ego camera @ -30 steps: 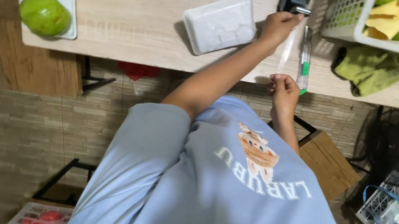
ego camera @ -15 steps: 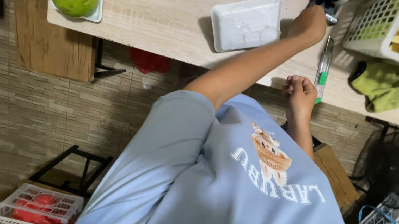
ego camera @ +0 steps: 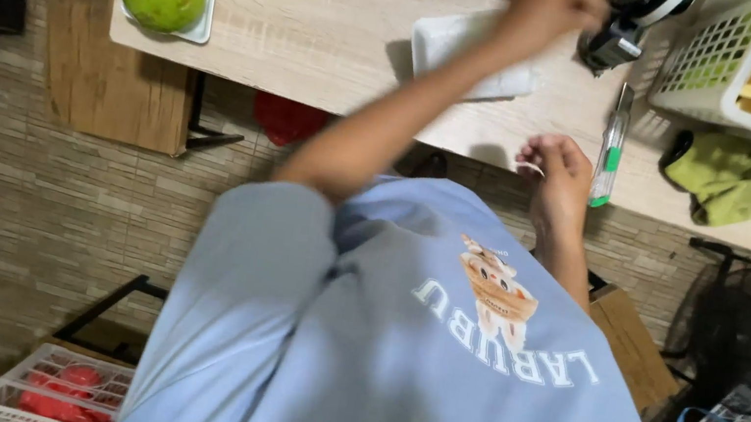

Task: The person is packaging guavas by placing them on white foam trays and wrapping them with clear plastic film using a manual dispenser.

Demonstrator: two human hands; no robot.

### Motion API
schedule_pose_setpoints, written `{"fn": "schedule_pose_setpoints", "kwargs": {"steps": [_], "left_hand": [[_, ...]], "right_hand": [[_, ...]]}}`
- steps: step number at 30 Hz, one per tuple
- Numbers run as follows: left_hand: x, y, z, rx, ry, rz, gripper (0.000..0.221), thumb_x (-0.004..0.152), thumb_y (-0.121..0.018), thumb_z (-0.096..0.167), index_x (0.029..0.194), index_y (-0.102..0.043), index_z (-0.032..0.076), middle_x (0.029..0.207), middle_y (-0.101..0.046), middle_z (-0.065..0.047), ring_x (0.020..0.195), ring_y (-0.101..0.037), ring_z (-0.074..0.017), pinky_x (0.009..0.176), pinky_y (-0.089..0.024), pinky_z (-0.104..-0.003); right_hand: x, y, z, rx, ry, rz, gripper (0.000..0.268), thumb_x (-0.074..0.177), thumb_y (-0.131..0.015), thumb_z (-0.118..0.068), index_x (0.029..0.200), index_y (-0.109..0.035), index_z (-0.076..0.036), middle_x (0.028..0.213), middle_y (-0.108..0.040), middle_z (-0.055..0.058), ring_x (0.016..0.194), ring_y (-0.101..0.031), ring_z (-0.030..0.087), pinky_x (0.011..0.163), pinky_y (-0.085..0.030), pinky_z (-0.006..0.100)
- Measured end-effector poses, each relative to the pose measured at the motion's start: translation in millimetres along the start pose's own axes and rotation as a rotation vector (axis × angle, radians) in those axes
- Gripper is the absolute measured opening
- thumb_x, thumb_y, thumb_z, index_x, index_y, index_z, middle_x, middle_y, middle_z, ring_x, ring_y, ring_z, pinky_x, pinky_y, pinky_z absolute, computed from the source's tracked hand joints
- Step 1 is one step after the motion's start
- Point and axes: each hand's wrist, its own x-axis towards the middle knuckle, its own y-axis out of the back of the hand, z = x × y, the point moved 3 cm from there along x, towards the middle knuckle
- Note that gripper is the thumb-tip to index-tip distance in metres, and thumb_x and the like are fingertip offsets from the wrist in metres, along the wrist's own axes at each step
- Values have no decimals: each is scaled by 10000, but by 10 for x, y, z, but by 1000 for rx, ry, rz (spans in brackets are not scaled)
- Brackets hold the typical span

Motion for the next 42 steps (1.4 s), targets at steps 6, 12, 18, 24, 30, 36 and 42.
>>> {"fn": "schedule_pose_setpoints", "kwargs": {"steps": [6, 12, 18, 24, 30, 36, 42], "left_hand": [[-510, 1320, 926, 411, 497, -1, 116, 898, -636, 183, 788, -660, 211, 791, -723, 90, 740, -679, -114, 647, -493, -315], [-578, 1305, 708, 511, 595, 28, 108, 904, -622, 212, 798, -611, 231, 672, -648, 69, 565, -561, -148, 581, -405, -363], [-616, 1370, 738, 480, 607, 25, 251, 938, -666, 307, 707, -643, 210, 687, -711, 72, 582, -610, -91, 526, -428, -305], [-757, 1413, 722, 559, 565, 222, 207, 845, -749, 350, 648, -753, 286, 890, -733, 140, 796, -649, -155, 798, -409, -508], [-911, 1341, 508, 614, 542, 309, 109, 836, -777, 366, 757, -838, 323, 1030, -790, 148, 1012, -673, -226, 870, -373, -528], [-1025, 1241, 536, 657, 570, 292, 149, 863, -725, 432, 831, -853, 364, 1199, -756, 132, 1110, -661, -217, 979, -366, -508], [-1109, 1175, 544, 576, 583, 327, 141, 889, -733, 400, 931, -859, 350, 1207, -750, 170, 1155, -621, -149, 1063, -306, -474]], "right_hand": [[-30, -644, -142, -150, 19, -249, 189, 1027, -591, -174, 848, -626, -126, 841, -681, 13, 748, -651, 105, 702, -536, 234], [60, -661, -109, -228, -5, -287, 205, 1041, -578, -201, 867, -651, -122, 816, -687, 23, 745, -648, 98, 705, -539, 227], [-9, -659, -55, -243, -33, -277, 218, 1044, -572, -210, 858, -655, -132, 820, -685, 8, 754, -641, 95, 708, -530, 230], [-56, -727, -6, -192, -37, -280, 252, 1067, -559, -223, 857, -637, -109, 799, -668, 34, 741, -632, 115, 707, -516, 227], [-133, -777, -58, -194, -64, -252, 239, 1062, -541, -179, 852, -627, -106, 787, -654, 41, 728, -617, 120, 678, -500, 231], [-108, -682, 101, -179, -78, -272, 236, 1060, -560, -186, 853, -625, -93, 822, -674, 49, 747, -648, 130, 702, -544, 234], [-112, -671, 115, -222, -100, -285, 256, 1062, -547, -198, 846, -634, -94, 794, -677, 54, 736, -637, 138, 708, -533, 245]]}}
